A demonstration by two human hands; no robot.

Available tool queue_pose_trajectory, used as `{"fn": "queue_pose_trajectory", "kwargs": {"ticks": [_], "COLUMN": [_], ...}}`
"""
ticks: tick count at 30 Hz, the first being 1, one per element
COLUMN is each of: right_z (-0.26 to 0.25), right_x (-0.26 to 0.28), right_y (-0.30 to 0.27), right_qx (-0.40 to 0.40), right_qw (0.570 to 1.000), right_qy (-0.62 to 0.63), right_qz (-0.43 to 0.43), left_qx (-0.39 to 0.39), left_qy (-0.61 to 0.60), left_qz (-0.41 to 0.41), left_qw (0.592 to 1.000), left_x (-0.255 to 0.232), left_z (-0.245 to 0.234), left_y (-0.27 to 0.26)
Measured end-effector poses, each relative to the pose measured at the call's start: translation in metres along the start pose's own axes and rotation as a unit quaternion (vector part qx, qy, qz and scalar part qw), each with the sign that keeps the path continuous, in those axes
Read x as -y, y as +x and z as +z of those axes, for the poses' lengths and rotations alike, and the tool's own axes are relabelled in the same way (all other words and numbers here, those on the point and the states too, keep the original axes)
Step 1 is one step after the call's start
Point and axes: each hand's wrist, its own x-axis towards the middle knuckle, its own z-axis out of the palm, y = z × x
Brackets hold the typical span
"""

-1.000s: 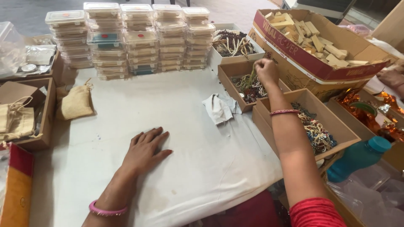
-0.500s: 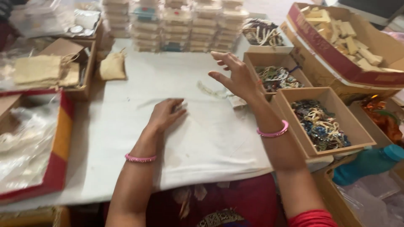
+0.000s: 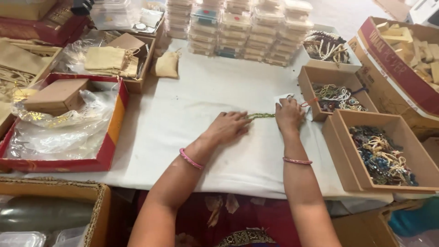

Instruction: The person folds a small beige pouch, then picks up a beaded necklace from a box and wipes it with a white cloth. They place the necklace into a clear plastic bag, then into the beige pouch, and finally tie the pouch closed.

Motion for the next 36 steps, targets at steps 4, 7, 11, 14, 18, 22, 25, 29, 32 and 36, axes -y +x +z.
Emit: {"fn": "queue_pose_trajectory", "kwargs": {"ticks": [4, 7, 11, 14, 18, 22, 25, 29, 32, 36], "right_z": [-0.005, -0.012, -0.027, -0.004, -0.053, -0.058, -0.047, -0.004, -0.003, -0.053], "right_x": [0.0, 0.008, 0.018, 0.001, 0.018, 0.029, 0.03, -0.01, 0.001, 0.09], "right_y": [-0.002, -0.004, 0.002, 0.011, 0.005, -0.002, -0.002, 0.0, 0.005, -0.024], "right_qx": [-0.004, -0.034, -0.065, -0.11, -0.317, -0.213, 0.056, 0.008, -0.063, -0.021], "right_qw": [0.999, 0.994, 0.981, 0.973, 0.948, 0.976, 0.996, 0.999, 0.989, 0.957], "right_qy": [0.049, 0.099, 0.182, 0.202, 0.005, 0.021, 0.014, 0.012, 0.093, 0.215], "right_qz": [-0.007, -0.01, -0.008, -0.001, 0.011, 0.049, 0.063, -0.049, -0.099, -0.194], "left_qx": [0.145, 0.052, 0.071, -0.001, -0.05, -0.032, -0.026, 0.012, 0.013, -0.013], "left_qy": [0.101, 0.104, 0.205, 0.21, 0.22, 0.226, 0.196, 0.132, 0.124, 0.084], "left_qz": [-0.036, -0.006, -0.165, -0.243, -0.218, -0.229, -0.254, -0.315, -0.332, -0.344], "left_qw": [0.984, 0.993, 0.962, 0.947, 0.949, 0.946, 0.947, 0.94, 0.935, 0.935], "left_x": [0.019, 0.038, 0.069, 0.064, 0.067, 0.056, 0.053, 0.043, 0.046, 0.045], "left_z": [0.034, 0.034, 0.013, -0.009, -0.012, -0.027, -0.028, -0.037, -0.035, -0.036], "left_y": [0.0, -0.002, 0.0, -0.015, -0.032, -0.027, -0.024, -0.022, -0.021, -0.02]}}
